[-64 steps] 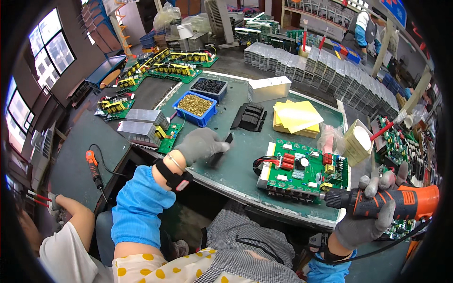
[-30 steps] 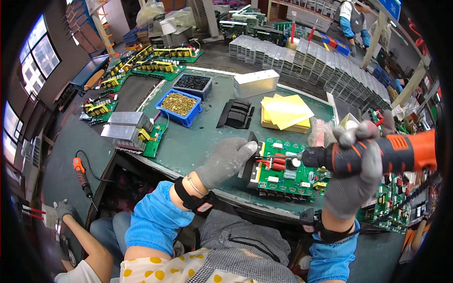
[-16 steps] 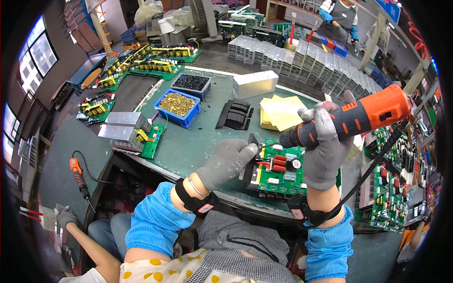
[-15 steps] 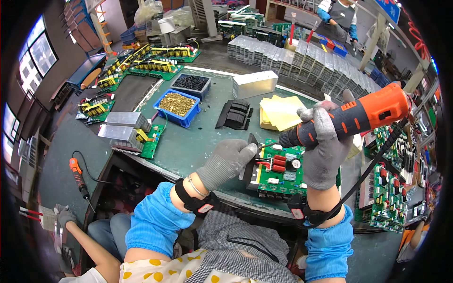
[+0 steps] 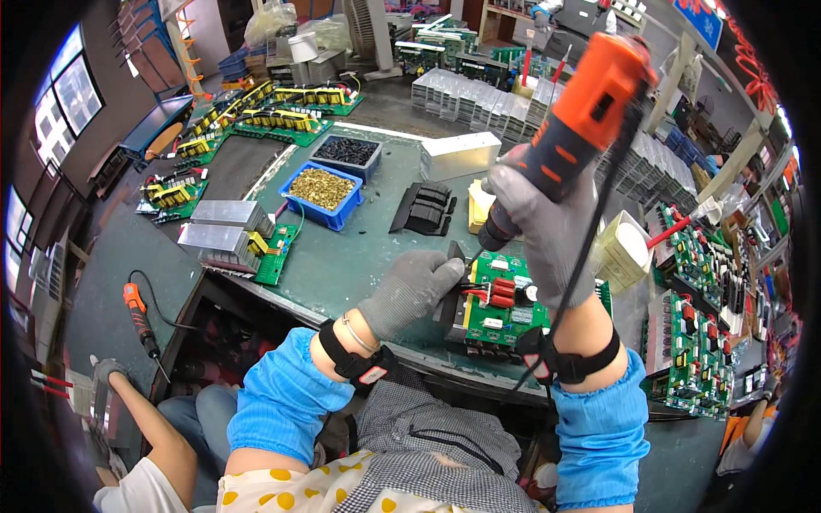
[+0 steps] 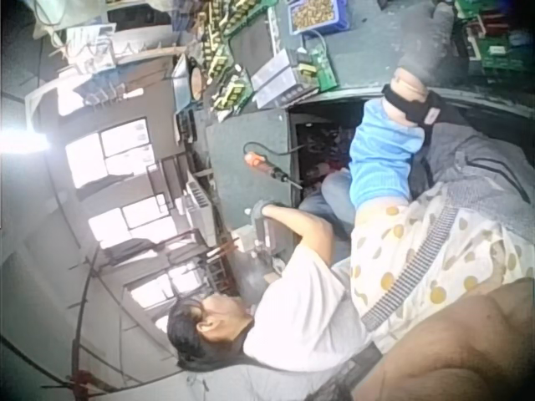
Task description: Assembling circuit boards and metal housings using thermal paste and a power screwdriver.
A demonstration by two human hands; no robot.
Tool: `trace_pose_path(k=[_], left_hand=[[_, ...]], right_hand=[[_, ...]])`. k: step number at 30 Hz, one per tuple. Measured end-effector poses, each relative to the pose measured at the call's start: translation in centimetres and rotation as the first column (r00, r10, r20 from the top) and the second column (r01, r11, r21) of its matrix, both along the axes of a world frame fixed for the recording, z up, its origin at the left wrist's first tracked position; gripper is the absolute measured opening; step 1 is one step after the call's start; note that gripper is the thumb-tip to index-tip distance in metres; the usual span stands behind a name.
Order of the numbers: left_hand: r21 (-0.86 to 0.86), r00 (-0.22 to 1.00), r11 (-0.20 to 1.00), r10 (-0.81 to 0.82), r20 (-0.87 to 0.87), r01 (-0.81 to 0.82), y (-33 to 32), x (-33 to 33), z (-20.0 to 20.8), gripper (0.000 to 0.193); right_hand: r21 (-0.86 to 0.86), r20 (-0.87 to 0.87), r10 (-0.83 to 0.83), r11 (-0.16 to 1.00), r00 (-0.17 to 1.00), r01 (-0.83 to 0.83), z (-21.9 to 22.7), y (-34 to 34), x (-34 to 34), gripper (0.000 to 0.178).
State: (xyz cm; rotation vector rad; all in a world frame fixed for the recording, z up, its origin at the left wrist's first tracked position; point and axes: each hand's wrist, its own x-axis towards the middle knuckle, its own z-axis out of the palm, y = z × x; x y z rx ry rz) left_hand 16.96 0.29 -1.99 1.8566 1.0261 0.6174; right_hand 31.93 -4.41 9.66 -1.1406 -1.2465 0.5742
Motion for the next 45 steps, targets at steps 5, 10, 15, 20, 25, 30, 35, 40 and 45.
trace_pose_path(k=[5, 10, 15, 20, 25, 30, 35, 40, 45], left_hand=[[-0.008, 1.0, 1.0, -0.012, 0.015, 0.012, 0.0, 0.1, 0.2, 0.041], [-0.145, 0.996, 0.989, -0.021, 0.082, 0.033, -0.4, -0.2, 0.8, 0.039], [-0.16, 0.989, 0.987, -0.013, 0.147, 0.037, -0.2, -0.1, 0.1, 0.038], [-0.598, 0.961, 0.8, 0.201, 0.192, -0.048, 1.7, -0.8, -0.6, 0.042], [-0.643, 0.573, 0.676, 0.383, 0.725, 0.361, 2.2, -2.6, -0.6, 0.053], [-0.622, 0.548, 0.648, 0.354, 0.757, 0.44, 0.2, -2.6, 1.8, 0.059], [-0.516, 0.528, 0.722, 0.244, 0.814, 0.462, -0.9, -3.0, 2.2, 0.051], [-0.018, 0.917, 0.995, -0.083, 0.389, 0.097, -2.2, -4.0, 2.6, 0.048], [0.11, 0.93, 0.993, -0.084, 0.358, 0.047, -2.5, -3.5, 2.3, 0.03]], right_hand=[[0.042, -0.103, 0.057, 0.998, 0.993, -0.053, 0.2, 2.1, -0.2, 0.034], [0.043, -0.034, 0.143, 0.989, 0.989, -0.141, -0.3, 2.3, -0.3, 0.042], [0.07, -0.084, 0.031, 0.997, 0.996, -0.025, -0.7, 1.9, -0.3, 0.048], [0.14, -0.104, 0.199, 0.973, 0.974, -0.184, 1.5, 0.8, 0.4, 0.032], [0.503, -0.258, 0.271, 0.857, 0.927, -0.111, 2.2, -1.0, -0.4, 0.072], [0.403, -0.373, 0.249, 0.911, 0.894, -0.086, 0.2, -1.1, -2.0, 0.069], [0.455, -0.44, 0.3, 0.887, 0.847, -0.078, 0.1, -1.5, -1.8, 0.06], [0.497, -0.37, 0.25, 0.867, 0.895, -0.036, 0.3, -1.8, -0.8, 0.065], [0.461, -0.386, 0.225, 0.887, 0.894, -0.024, 0.3, -2.6, -1.1, 0.064]])
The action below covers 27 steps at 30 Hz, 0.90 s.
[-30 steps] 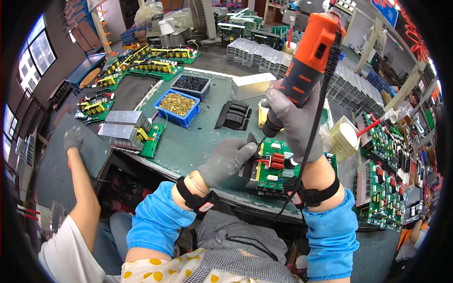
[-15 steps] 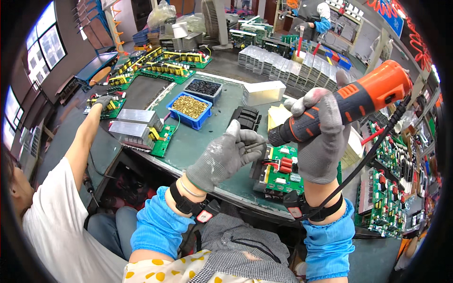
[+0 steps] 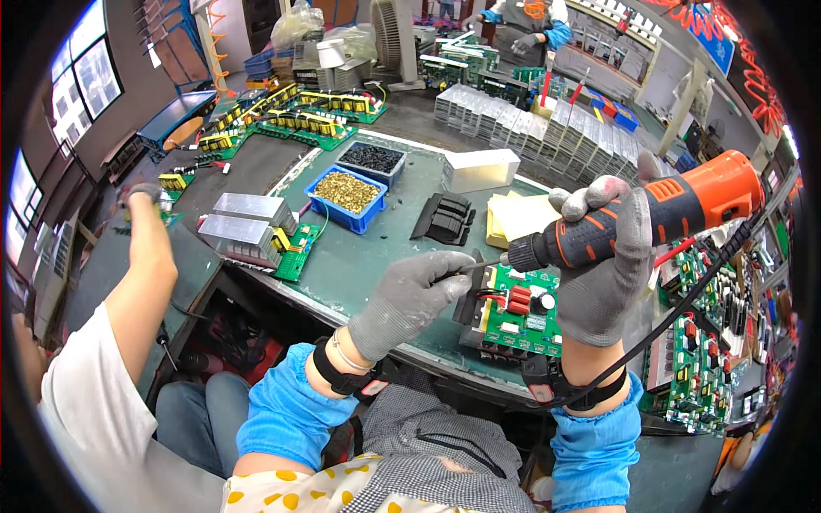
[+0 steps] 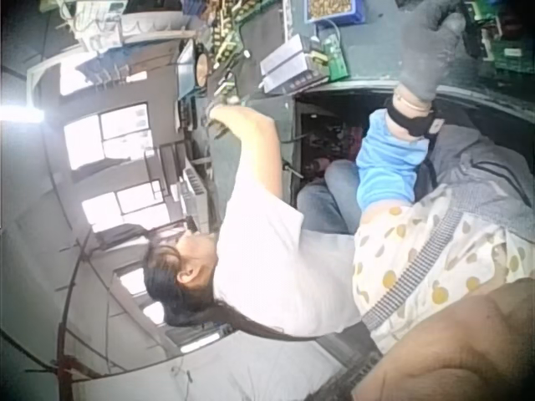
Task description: Assembling circuit boards and metal housings using thermal paste and a power screwdriver.
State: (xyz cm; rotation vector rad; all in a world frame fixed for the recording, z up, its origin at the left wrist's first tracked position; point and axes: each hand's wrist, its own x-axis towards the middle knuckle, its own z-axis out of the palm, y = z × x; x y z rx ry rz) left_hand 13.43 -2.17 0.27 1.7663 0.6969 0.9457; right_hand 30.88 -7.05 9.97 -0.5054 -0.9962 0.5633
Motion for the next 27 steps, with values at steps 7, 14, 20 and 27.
trace_pose_path(k=[7, 14, 20, 27], left_hand=[[0.041, 0.992, 0.996, 0.083, -0.091, -0.08, -0.2, 0.2, 0.1, 0.018], [0.112, 0.982, 0.986, 0.141, -0.126, -0.127, -0.4, 0.7, 0.2, 0.017], [0.132, 0.952, 0.976, 0.199, -0.231, -0.172, -0.6, 1.0, 0.8, 0.017], [0.22, 0.947, 0.959, 0.229, -0.224, -0.18, -0.5, 1.3, 0.9, 0.017]], right_hand=[[0.049, -0.066, 0.026, 0.999, 0.997, -0.023, -0.1, -1.0, 0.4, 0.07], [0.004, -0.086, 0.034, 0.999, 0.996, -0.034, -0.7, -1.1, 0.8, 0.072], [0.014, -0.086, 0.025, 1.0, 0.996, -0.024, -1.1, -1.3, 0.7, 0.073], [0.073, -0.031, -0.011, 0.997, 0.999, 0.014, -1.0, -1.9, 0.1, 0.076]])
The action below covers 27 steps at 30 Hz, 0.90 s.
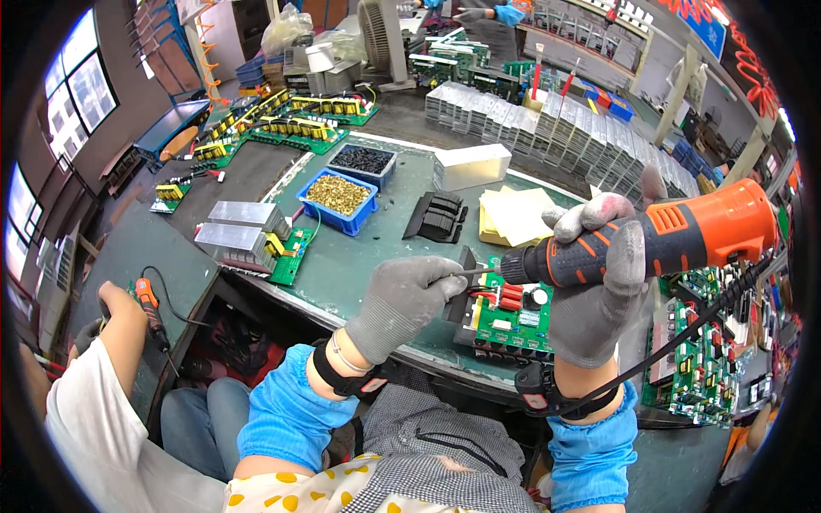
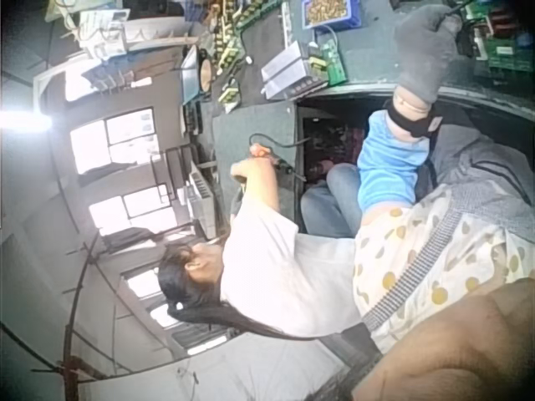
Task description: Assembling circuit boards and metal housings using thermal paste and a power screwdriver.
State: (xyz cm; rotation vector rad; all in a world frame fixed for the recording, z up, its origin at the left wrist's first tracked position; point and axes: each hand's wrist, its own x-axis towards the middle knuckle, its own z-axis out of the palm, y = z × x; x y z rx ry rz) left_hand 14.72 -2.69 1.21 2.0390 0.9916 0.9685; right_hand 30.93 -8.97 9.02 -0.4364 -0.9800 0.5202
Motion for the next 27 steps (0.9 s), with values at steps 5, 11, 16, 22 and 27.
trace_pose_path(k=[5, 11, 16, 22, 27], left_hand=[[0.019, 1.0, 0.999, 0.031, 0.0, -0.031, -0.3, 0.1, 0.1, 0.017], [0.094, 0.999, 0.995, 0.037, -0.031, -0.033, -0.6, 0.3, 0.4, 0.016], [0.085, 0.999, 0.995, 0.046, 0.004, -0.046, -0.6, 0.1, 0.1, 0.015], [0.139, 0.999, 0.99, 0.028, 0.038, -0.033, -0.9, 0.1, 0.3, 0.015], [0.179, 0.999, 0.983, 0.039, 0.025, -0.043, -0.9, 0.1, -0.1, 0.015]], right_hand=[[0.046, 0.033, -0.028, 0.999, 0.999, 0.026, -0.5, -0.4, -0.4, 0.081], [0.01, 0.135, -0.133, 0.991, 0.982, 0.133, -0.5, -0.9, -0.7, 0.074], [0.038, 0.037, -0.152, 0.988, 0.988, 0.151, -0.5, -1.2, 0.5, 0.067], [0.015, 0.036, -0.097, 0.995, 0.995, 0.096, -0.6, -1.2, 0.4, 0.066], [-0.006, 0.035, -0.113, 0.993, 0.993, 0.114, -0.8, -1.3, 0.3, 0.067]])
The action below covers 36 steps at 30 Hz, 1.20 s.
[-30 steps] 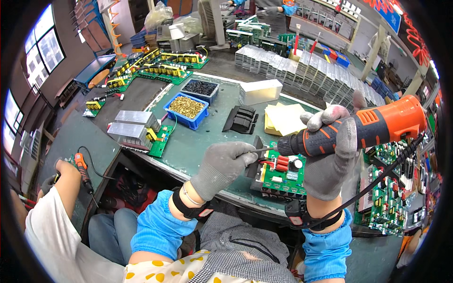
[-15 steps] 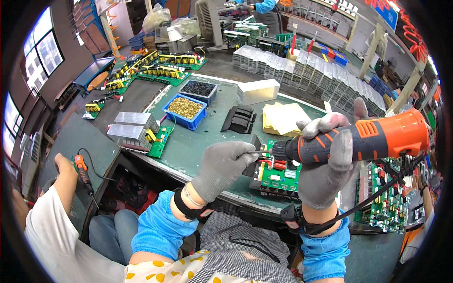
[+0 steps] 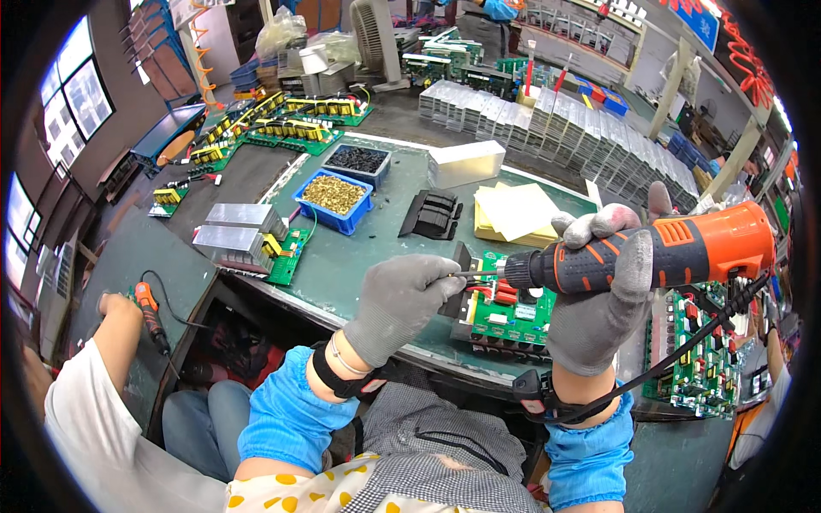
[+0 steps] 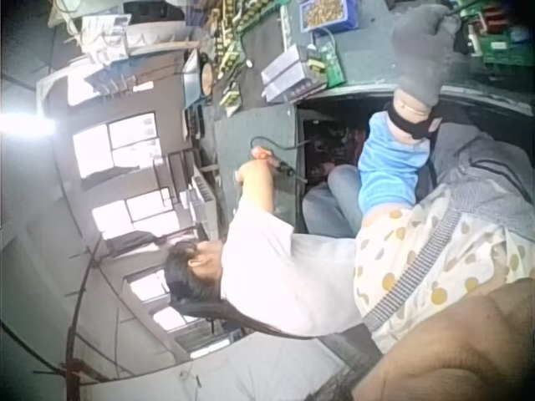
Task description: Assembling circuit boards and metal housings using thermal paste and a power screwdriver.
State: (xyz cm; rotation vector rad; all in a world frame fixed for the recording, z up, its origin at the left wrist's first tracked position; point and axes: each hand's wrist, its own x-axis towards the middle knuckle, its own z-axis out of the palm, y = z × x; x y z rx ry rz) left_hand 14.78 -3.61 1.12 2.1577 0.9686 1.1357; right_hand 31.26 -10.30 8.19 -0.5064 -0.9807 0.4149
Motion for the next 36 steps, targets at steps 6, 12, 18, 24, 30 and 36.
trace_pose_path(k=[6, 12, 18, 24, 30, 36], left_hand=[[-0.012, 1.0, 1.0, -0.016, 0.0, 0.016, 0.0, 0.0, 0.0, 0.014], [0.05, 1.0, 0.999, 0.018, -0.008, -0.018, -0.2, 0.2, -0.5, 0.014], [0.284, 0.994, 0.958, 0.068, -0.084, -0.042, -0.5, -0.1, -0.6, 0.018], [0.1, 0.99, 0.995, 0.03, -0.135, -0.017, -0.3, -0.7, -0.8, 0.046], [-0.169, 0.851, 0.891, -0.453, -0.265, 0.422, 3.7, -2.6, -1.8, 0.148], [-0.3, 0.818, 0.809, -0.56, -0.133, 0.506, 4.3, 0.0, -3.9, 0.14]], right_hand=[[0.065, -0.075, 0.083, 0.995, 0.994, -0.079, 0.3, -0.1, 0.0, 0.073], [0.044, -0.102, 0.073, 0.997, 0.992, -0.069, 0.0, -0.3, -0.3, 0.072], [-0.037, -0.274, 0.038, 0.998, 0.961, -0.05, 0.6, 0.1, 0.3, 0.063], [-0.02, -0.315, 0.068, 0.997, 0.947, -0.079, 0.3, 0.2, 1.1, 0.06], [-0.086, -0.135, 0.039, 0.995, 0.99, -0.051, 0.3, -0.6, 1.8, 0.065], [-0.131, -0.122, 0.081, 0.987, 0.989, -0.097, -0.7, -0.6, 1.1, 0.068]])
